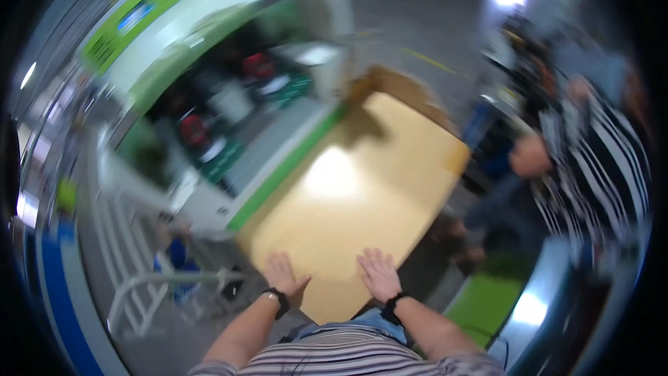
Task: The person is loading finished shoes into a shoe-setting or heat-treatment machine in an assembly line.
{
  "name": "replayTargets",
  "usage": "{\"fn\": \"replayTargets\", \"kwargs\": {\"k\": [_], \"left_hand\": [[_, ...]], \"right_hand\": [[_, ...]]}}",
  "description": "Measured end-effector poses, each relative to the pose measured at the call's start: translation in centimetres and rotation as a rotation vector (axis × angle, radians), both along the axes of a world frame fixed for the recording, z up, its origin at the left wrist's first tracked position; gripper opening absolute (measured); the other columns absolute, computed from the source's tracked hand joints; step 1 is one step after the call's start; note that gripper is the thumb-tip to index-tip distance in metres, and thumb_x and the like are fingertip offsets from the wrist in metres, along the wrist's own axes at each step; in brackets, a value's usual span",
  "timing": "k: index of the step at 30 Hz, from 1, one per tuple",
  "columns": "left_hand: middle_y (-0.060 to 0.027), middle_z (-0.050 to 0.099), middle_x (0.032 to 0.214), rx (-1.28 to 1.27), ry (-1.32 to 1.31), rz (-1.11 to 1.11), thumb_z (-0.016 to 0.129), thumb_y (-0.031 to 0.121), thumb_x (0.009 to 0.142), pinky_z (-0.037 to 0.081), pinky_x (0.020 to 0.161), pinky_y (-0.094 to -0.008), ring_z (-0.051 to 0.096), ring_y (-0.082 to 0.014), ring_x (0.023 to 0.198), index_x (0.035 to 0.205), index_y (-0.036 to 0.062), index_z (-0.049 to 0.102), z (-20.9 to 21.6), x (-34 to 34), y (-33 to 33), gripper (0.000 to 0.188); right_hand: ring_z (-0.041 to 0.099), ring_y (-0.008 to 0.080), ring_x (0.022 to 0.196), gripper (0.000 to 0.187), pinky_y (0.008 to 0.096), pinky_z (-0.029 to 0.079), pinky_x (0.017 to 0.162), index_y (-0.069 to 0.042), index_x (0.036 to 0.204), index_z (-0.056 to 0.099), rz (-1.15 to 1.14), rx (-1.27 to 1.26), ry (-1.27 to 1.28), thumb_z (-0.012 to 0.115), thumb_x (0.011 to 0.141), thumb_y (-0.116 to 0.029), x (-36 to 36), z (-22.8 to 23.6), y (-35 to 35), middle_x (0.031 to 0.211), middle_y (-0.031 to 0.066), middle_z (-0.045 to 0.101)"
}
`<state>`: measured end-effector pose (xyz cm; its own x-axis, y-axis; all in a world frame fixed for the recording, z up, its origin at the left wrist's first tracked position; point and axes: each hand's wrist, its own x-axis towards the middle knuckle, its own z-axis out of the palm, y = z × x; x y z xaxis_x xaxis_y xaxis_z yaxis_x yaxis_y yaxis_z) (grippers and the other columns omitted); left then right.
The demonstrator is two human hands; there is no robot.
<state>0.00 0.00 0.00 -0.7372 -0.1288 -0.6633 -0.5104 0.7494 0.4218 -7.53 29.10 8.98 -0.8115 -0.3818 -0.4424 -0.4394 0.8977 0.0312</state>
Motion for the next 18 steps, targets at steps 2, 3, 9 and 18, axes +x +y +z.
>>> {"fn": "replayTargets", "kwargs": {"k": [2,3,9,18], "left_hand": [[-0.0210,0.018,0.156,-0.110,0.201,-0.360,0.050,0.079,0.074,0.006,0.117,-0.0501,0.011,-0.0376,0.145,0.150,-0.0001,0.017,-2.7,-5.8,-4.0,0.114],[-0.0216,0.024,0.154,-0.108,0.278,-0.370,0.050,0.081,0.070,0.007,0.118,-0.0459,0.011,-0.0386,0.144,0.147,-0.0039,0.021,-4.3,-6.8,-0.9,0.119],[-0.0342,0.034,0.143,-0.551,0.501,-0.412,0.032,0.091,0.070,0.013,0.108,-0.0686,0.018,-0.0527,0.138,0.141,-0.0100,0.033,-6.4,-8.1,-28.0,0.124],[-0.0429,0.012,0.146,-0.572,0.398,-0.447,0.032,0.093,0.068,0.017,0.108,-0.0663,0.016,-0.0575,0.136,0.147,-0.0086,0.009,-1.1,-9.9,-26.8,0.132]], "right_hand": [[0.028,0.0359,0.138,0.059,0.0562,0.022,0.108,-0.013,0.142,0.040,-0.094,-0.109,0.129,0.056,0.087,-0.028,0.6,0.9,-4.4,0.150,0.0145,0.032],[0.027,0.0339,0.139,0.059,0.0575,0.026,0.106,-0.014,0.143,0.039,-0.068,-0.059,0.082,0.054,0.088,-0.030,-0.6,2.7,-1.7,0.151,0.0138,0.031],[0.052,0.0352,0.122,0.060,0.0493,0.042,0.098,-0.018,0.141,0.043,-0.577,-0.551,-0.085,0.058,0.083,-0.026,8.0,-9.1,-19.8,0.139,0.0202,0.047],[0.065,0.0354,0.100,0.033,0.0444,0.051,0.085,-0.006,0.101,0.072,-1.451,-0.351,-0.261,0.054,0.079,-0.023,31.3,-18.2,-13.9,0.105,0.0204,0.067]]}}
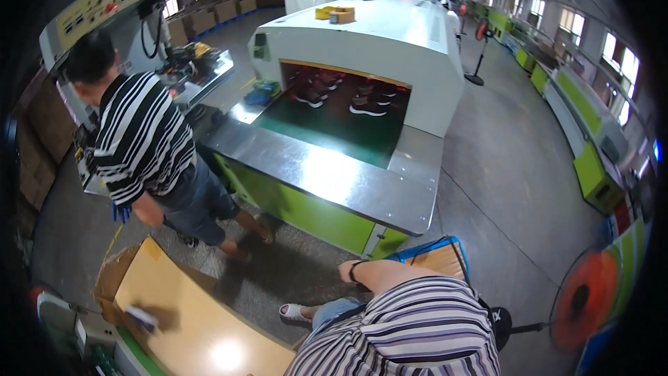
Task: The person is loading finished shoes into a shoe-setting or heat-treatment machine in an assembly line.
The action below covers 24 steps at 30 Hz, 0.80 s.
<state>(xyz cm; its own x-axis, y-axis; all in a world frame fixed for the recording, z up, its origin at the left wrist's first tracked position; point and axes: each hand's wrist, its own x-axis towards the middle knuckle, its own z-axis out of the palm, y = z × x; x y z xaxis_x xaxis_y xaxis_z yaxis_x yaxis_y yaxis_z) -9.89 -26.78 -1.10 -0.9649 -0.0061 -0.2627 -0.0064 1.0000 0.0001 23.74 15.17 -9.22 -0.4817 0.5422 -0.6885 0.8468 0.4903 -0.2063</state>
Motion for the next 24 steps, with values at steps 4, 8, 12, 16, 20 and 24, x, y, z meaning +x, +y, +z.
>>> {"fn": "replayTargets", "kwargs": {"k": [4,8,12,16,20,24], "left_hand": [[-0.0432,0.012,0.146,-0.025,-0.102,-0.053,0.033,0.093,0.068,0.017,0.108,-0.0656,0.015,-0.0573,0.136,0.147,-0.0087,0.008,4.0,5.5,2.5,0.131],[-0.0436,0.011,0.146,-0.050,-0.165,0.019,0.033,0.093,0.068,0.016,0.109,-0.0649,0.015,-0.0572,0.136,0.147,-0.0088,0.007,4.0,5.6,1.5,0.131],[-0.0439,0.011,0.146,-0.072,-0.191,0.000,0.033,0.092,0.068,0.016,0.109,-0.0641,0.015,-0.0570,0.137,0.147,-0.0090,0.007,4.8,5.2,2.4,0.131],[-0.0441,0.010,0.146,-0.086,-0.228,0.051,0.034,0.092,0.069,0.016,0.110,-0.0636,0.015,-0.0568,0.137,0.147,-0.0090,0.006,5.0,5.5,1.4,0.131],[-0.0438,0.010,0.146,-0.107,-0.256,0.014,0.035,0.091,0.069,0.015,0.111,-0.0615,0.013,-0.0563,0.137,0.148,-0.0086,0.005,4.2,5.2,0.8,0.130],[-0.0431,0.007,0.147,-0.054,-0.214,0.019,0.035,0.091,0.069,0.009,0.111,-0.0622,0.008,-0.0563,0.138,0.148,-0.0071,0.002,1.8,4.9,-0.2,0.130]], "right_hand": [[0.064,0.0326,0.101,0.029,0.0456,0.052,0.081,-0.006,0.104,0.072,0.391,-0.078,-0.379,0.055,0.083,-0.017,17.4,-4.3,-1.3,0.108,0.0163,0.068],[0.063,0.0311,0.103,0.028,0.0449,0.052,0.081,-0.006,0.104,0.072,0.639,-0.136,-0.484,0.059,0.081,-0.016,18.3,-7.1,-0.7,0.112,0.0160,0.067],[0.065,0.0344,0.101,0.030,0.0437,0.052,0.084,-0.005,0.097,0.074,0.391,-0.081,-0.258,0.060,0.075,-0.021,10.7,1.4,-0.1,0.106,0.0196,0.068],[0.063,0.0393,0.095,0.034,0.0470,0.050,0.084,-0.002,0.095,0.070,-0.007,-0.022,0.171,0.055,0.080,-0.029,3.8,5.1,0.1,0.096,0.0221,0.067],[0.062,0.0351,0.102,0.036,0.0439,0.048,0.087,-0.006,0.110,0.064,-0.016,-0.092,0.298,0.059,0.082,-0.028,-0.7,8.2,-1.1,0.106,0.0187,0.067],[0.062,0.0350,0.102,0.038,0.0436,0.048,0.087,-0.005,0.113,0.063,0.089,-0.158,0.220,0.060,0.082,-0.026,-1.3,7.5,-2.1,0.106,0.0187,0.066]]}}
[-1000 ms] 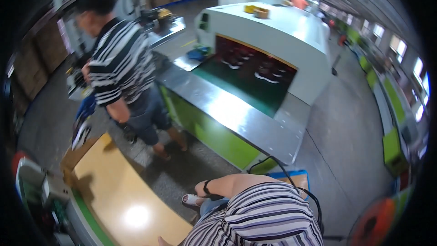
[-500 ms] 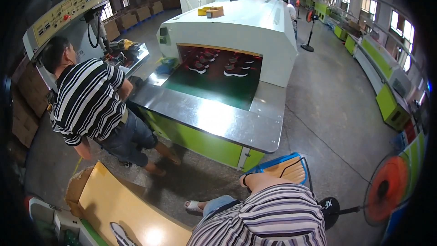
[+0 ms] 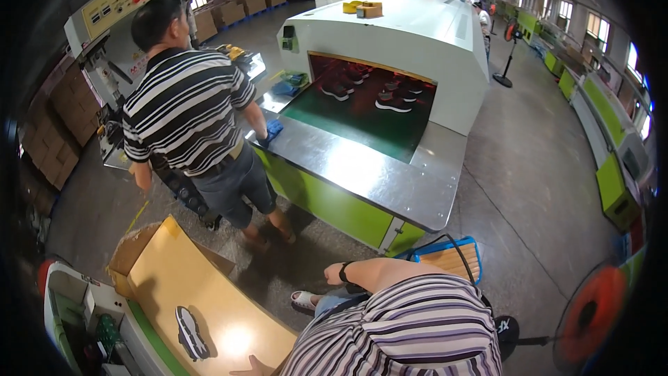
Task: The person is loading finished shoes into a shoe-setting or heat-treatment machine in an assembly line.
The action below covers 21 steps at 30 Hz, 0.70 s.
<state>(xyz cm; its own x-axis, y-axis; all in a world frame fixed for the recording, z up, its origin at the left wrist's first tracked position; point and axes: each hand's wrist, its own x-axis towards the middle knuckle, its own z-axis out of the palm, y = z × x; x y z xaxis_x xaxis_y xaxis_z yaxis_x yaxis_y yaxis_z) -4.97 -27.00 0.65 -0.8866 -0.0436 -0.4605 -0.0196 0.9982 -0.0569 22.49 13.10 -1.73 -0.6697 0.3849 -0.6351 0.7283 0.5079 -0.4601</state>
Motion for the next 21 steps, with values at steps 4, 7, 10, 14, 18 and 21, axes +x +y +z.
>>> {"fn": "replayTargets", "kwargs": {"k": [4,7,10,14,18,21], "left_hand": [[-0.0419,0.000,0.148,0.028,-0.006,0.045,0.036,0.092,0.068,0.002,0.112,-0.0626,-0.002,-0.0563,0.139,0.149,-0.0053,-0.001,-1.5,-0.7,-0.7,0.132],[-0.0416,-0.003,0.148,0.050,-0.023,0.041,0.037,0.091,0.068,0.001,0.112,-0.0620,-0.004,-0.0565,0.139,0.149,-0.0049,-0.002,-0.8,-0.6,-0.3,0.132],[-0.0415,-0.003,0.148,0.091,-0.019,0.061,0.037,0.091,0.068,0.001,0.112,-0.0619,-0.004,-0.0563,0.139,0.149,-0.0048,-0.002,0.9,0.0,0.7,0.131],[-0.0425,-0.007,0.147,0.112,-0.056,0.074,0.036,0.092,0.067,-0.002,0.111,-0.0635,-0.008,-0.0575,0.138,0.148,-0.0047,-0.006,1.3,0.3,0.5,0.133],[-0.0299,0.016,0.153,-0.076,0.066,0.088,0.057,0.080,0.067,0.012,0.115,-0.0547,0.010,-0.0432,0.143,0.148,-0.0065,0.012,2.2,1.1,0.5,0.127],[-0.0250,0.013,0.155,-0.033,-0.047,-0.017,0.045,0.082,0.074,0.010,0.116,-0.0525,0.010,-0.0429,0.143,0.149,-0.0038,0.011,6.1,1.1,3.6,0.119]], "right_hand": [[0.063,0.0374,0.096,0.033,0.0468,0.048,0.084,0.002,0.098,0.069,0.135,0.017,-0.146,0.055,0.080,-0.023,2.4,-2.1,0.3,0.100,0.0217,0.067],[0.063,0.0376,0.094,0.033,0.0472,0.048,0.083,0.001,0.098,0.070,0.111,0.060,-0.275,0.055,0.080,-0.023,4.9,-3.7,1.4,0.100,0.0219,0.068],[0.064,0.0375,0.094,0.033,0.0478,0.049,0.082,0.000,0.096,0.070,0.003,0.082,-0.286,0.054,0.081,-0.024,7.0,-5.3,2.3,0.099,0.0210,0.068],[0.064,0.0368,0.093,0.033,0.0470,0.049,0.082,-0.002,0.093,0.071,-0.024,0.110,-0.285,0.055,0.081,-0.029,7.8,-7.6,3.0,0.097,0.0199,0.068],[0.065,0.0355,0.093,0.033,0.0468,0.050,0.083,-0.006,0.094,0.072,-0.023,0.097,-0.191,0.056,0.080,-0.032,6.4,-7.4,1.5,0.094,0.0193,0.069],[0.066,0.0329,0.095,0.035,0.0440,0.051,0.084,-0.009,0.099,0.071,0.049,0.078,-0.171,0.062,0.078,-0.035,5.5,-3.6,1.2,0.097,0.0171,0.069]]}}
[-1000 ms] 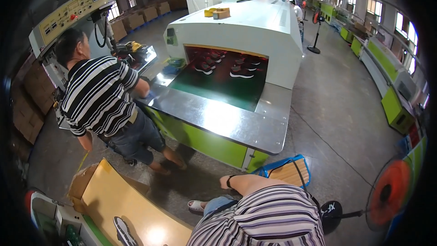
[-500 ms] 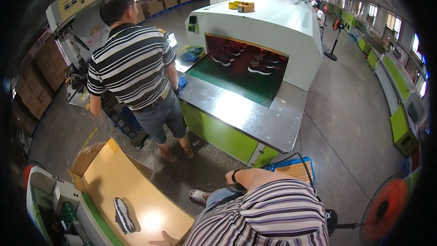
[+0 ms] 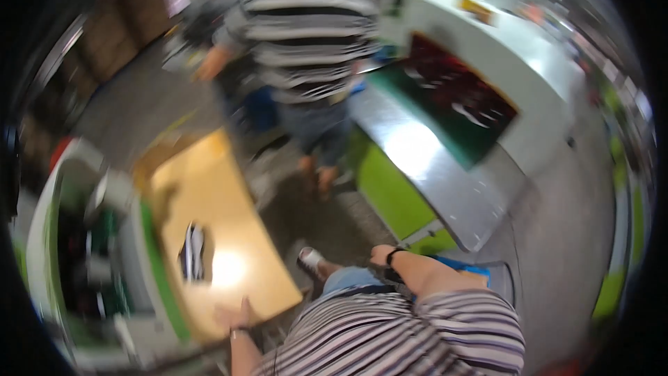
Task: The person is loading finished shoes into a shoe-setting or heat-treatment machine in an assembly line.
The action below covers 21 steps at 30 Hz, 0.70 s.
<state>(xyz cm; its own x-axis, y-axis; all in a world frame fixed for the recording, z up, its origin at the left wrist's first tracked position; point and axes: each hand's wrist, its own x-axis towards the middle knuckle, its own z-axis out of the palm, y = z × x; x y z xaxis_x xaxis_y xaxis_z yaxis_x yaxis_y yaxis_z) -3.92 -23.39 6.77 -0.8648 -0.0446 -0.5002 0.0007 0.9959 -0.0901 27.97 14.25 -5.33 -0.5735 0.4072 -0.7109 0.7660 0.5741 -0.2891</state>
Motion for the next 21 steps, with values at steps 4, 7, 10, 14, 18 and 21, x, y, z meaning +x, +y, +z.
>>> {"fn": "replayTargets", "kwargs": {"k": [4,7,10,14,18,21], "left_hand": [[-0.0269,0.001,0.156,0.141,-0.003,0.130,0.059,0.078,0.068,0.011,0.113,-0.0601,0.003,-0.0416,0.145,0.152,0.0059,0.001,-0.9,-1.2,0.6,0.125],[-0.0243,-0.008,0.157,0.184,0.031,0.277,0.063,0.077,0.064,0.006,0.111,-0.0637,-0.009,-0.0409,0.145,0.153,0.0119,-0.006,-3.4,-1.4,-0.4,0.129],[-0.0244,-0.018,0.155,0.222,0.006,0.293,0.062,0.076,0.067,0.004,0.110,-0.0657,-0.014,-0.0441,0.143,0.152,0.0114,-0.010,-3.8,-1.3,-1.0,0.129],[-0.0255,-0.015,0.155,0.230,0.023,0.263,0.059,0.077,0.069,0.002,0.110,-0.0652,-0.012,-0.0448,0.143,0.152,0.0108,-0.008,-3.6,-1.4,-1.3,0.126],[-0.0257,-0.011,0.156,0.266,0.057,0.232,0.058,0.072,0.074,0.003,0.110,-0.0655,-0.007,-0.0455,0.143,0.153,0.0111,-0.005,-3.4,-1.5,0.3,0.118],[-0.0234,-0.005,0.157,0.342,0.164,0.267,0.060,0.066,0.076,0.006,0.109,-0.0672,-0.003,-0.0434,0.144,0.153,0.0132,0.004,-4.3,0.3,-0.3,0.109]], "right_hand": [[0.066,0.0297,0.091,0.033,0.0392,0.052,0.083,-0.004,0.097,0.069,-0.109,-0.051,0.179,0.063,0.081,-0.032,1.3,-1.7,0.7,0.096,0.0152,0.070],[0.066,0.0298,0.088,0.030,0.0396,0.051,0.080,-0.006,0.094,0.070,-0.008,-0.073,0.043,0.063,0.080,-0.031,0.0,-2.7,1.6,0.092,0.0155,0.070],[0.066,0.0305,0.086,0.029,0.0389,0.051,0.079,-0.005,0.095,0.069,0.053,-0.100,-0.004,0.064,0.080,-0.030,-4.6,0.5,1.5,0.091,0.0161,0.069],[0.065,0.0327,0.093,0.028,0.0393,0.052,0.082,-0.003,0.106,0.065,0.279,-0.049,0.286,0.060,0.084,-0.020,-16.0,4.4,0.8,0.100,0.0170,0.068],[0.060,0.0324,0.105,0.033,0.0410,0.047,0.092,-0.004,0.111,0.063,0.711,-0.027,0.634,0.065,0.081,-0.017,-29.9,11.3,-2.6,0.110,0.0173,0.063],[0.055,0.0351,0.112,0.048,0.0415,0.044,0.098,-0.002,0.117,0.058,0.942,0.010,0.900,0.071,0.074,-0.017,-40.7,13.5,-6.8,0.114,0.0189,0.061]]}}
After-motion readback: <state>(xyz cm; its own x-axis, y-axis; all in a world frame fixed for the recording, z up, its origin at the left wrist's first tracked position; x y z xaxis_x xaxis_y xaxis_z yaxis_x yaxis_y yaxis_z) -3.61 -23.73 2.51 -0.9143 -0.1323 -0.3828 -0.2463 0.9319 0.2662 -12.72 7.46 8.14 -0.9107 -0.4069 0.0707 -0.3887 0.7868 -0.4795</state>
